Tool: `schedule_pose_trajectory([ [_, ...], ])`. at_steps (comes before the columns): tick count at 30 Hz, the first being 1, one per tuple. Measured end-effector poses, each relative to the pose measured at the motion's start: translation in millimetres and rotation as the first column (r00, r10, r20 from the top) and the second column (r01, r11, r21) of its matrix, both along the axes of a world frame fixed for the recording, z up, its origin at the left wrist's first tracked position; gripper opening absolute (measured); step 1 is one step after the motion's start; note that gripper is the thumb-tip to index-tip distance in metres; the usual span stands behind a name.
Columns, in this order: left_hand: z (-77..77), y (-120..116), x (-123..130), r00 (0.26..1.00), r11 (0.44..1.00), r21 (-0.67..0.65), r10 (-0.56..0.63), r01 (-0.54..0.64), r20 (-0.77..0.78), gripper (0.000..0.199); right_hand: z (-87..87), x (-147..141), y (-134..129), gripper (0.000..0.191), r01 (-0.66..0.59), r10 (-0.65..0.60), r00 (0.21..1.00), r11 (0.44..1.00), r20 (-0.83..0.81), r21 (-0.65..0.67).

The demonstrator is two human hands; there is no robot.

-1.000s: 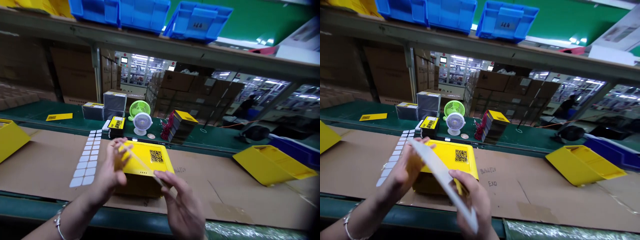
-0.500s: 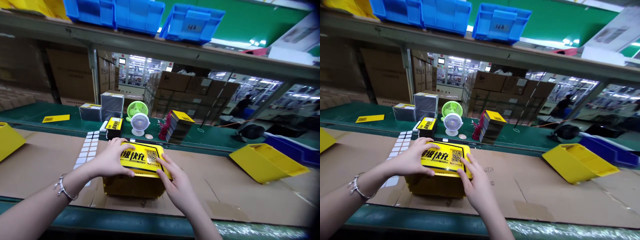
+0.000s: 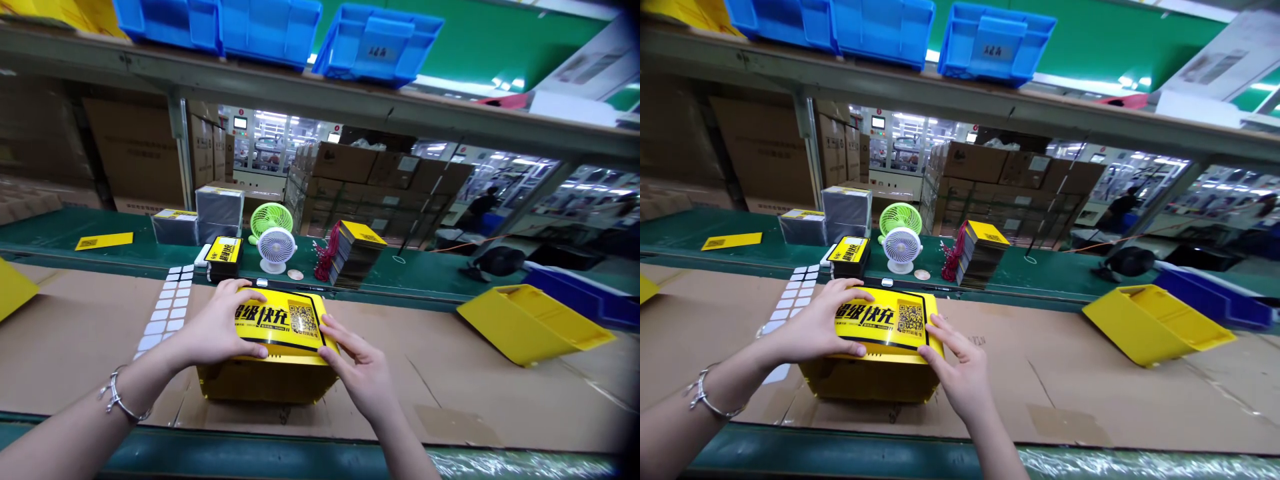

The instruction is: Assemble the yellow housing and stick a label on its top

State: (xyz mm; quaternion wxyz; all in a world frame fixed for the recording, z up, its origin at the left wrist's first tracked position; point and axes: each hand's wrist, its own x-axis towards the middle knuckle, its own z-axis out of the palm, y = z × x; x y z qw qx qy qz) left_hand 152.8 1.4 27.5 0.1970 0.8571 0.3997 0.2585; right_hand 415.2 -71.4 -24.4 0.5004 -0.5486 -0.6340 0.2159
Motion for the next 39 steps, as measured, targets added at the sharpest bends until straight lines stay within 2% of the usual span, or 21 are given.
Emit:
schedule_pose_trajectory([
  [5,3.9,4.0,4.6,0.998,0.999,-0.047,-0.013,0.010,-0.066,0.083,-2.6,6.2,4.9,0.030,-0.048,0.045,0.996,0.998,-0.077,-0.043],
  [11,11.1,11.7,10.6,0.987,0.997,-0.036,-0.069,0.064,-0.148,0.088,-6.1,16.8,7.8,0.032,-0.146,0.123,0.972,0.984,-0.199,-0.101],
  [15,7.2,13.7,9.7,0.964,0.993,-0.036,-0.120,0.115,-0.237,0.096,1.5,18.8,6.7,0.035,-0.123,0.109,0.989,0.980,-0.100,-0.155],
  [18,-4.3,12.1,-2.7,0.953,0.994,-0.024,-0.105,0.102,-0.285,0.088,14.5,17.8,4.7,0.035,-0.110,0.120,0.992,0.971,0.037,-0.212],
  [20,-12.8,10.5,-17.1,0.955,0.996,-0.052,-0.083,0.072,-0.284,0.081,22.8,19.7,6.9,0.046,-0.125,0.154,0.983,0.962,0.104,-0.244],
  [22,-19.2,8.8,-31.5,0.961,0.996,-0.085,-0.056,0.034,-0.271,0.079,27.8,25.0,16.2,0.070,-0.182,0.222,0.967,0.945,0.127,-0.271],
  [24,-22.3,6.8,-39.8,0.963,0.996,-0.088,-0.022,-0.002,-0.269,0.079,28.5,31.7,34.0,0.089,-0.298,0.332,0.941,0.906,0.068,-0.300],
  [25,-22.5,5.6,-40.1,0.961,0.997,-0.076,0.001,-0.023,-0.277,0.079,27.5,34.1,45.5,0.091,-0.356,0.381,0.925,0.880,0.018,-0.315],
  [26,-21.9,4.2,-37.6,0.956,0.997,-0.060,0.027,-0.046,-0.292,0.078,25.9,35.0,57.6,0.087,-0.387,0.402,0.916,0.865,-0.021,-0.320],
  [27,-20.7,2.6,-32.3,0.948,0.996,-0.040,0.059,-0.075,-0.312,0.079,24.3,33.7,69.5,0.077,-0.366,0.382,0.924,0.874,-0.015,-0.320],
  [30,-15.7,-1.5,-4.6,0.923,0.994,0.019,0.108,-0.108,-0.370,0.084,21.3,14.9,92.9,0.041,-0.087,0.144,0.967,0.962,0.209,-0.260],
  [32,-13.2,-1.8,16.6,0.923,0.999,0.040,0.047,-0.035,-0.381,0.086,22.5,-7.2,92.1,0.040,0.022,0.047,0.913,0.986,0.405,-0.163],
  [34,-12.1,0.5,32.7,0.923,0.997,0.040,-0.051,0.072,-0.382,0.090,26.2,-28.9,80.0,0.050,-0.055,0.106,0.814,0.993,0.571,-0.106],
  [37,-11.5,6.2,38.4,0.916,0.987,0.021,-0.142,0.162,-0.376,0.097,34.8,-43.6,57.1,0.069,-0.208,0.285,0.646,0.958,0.708,-0.196],
  [39,-10.2,9.3,28.7,0.921,0.987,0.013,-0.146,0.162,-0.360,0.094,41.1,-36.1,46.7,0.072,-0.215,0.361,0.618,0.932,0.699,-0.292],
])
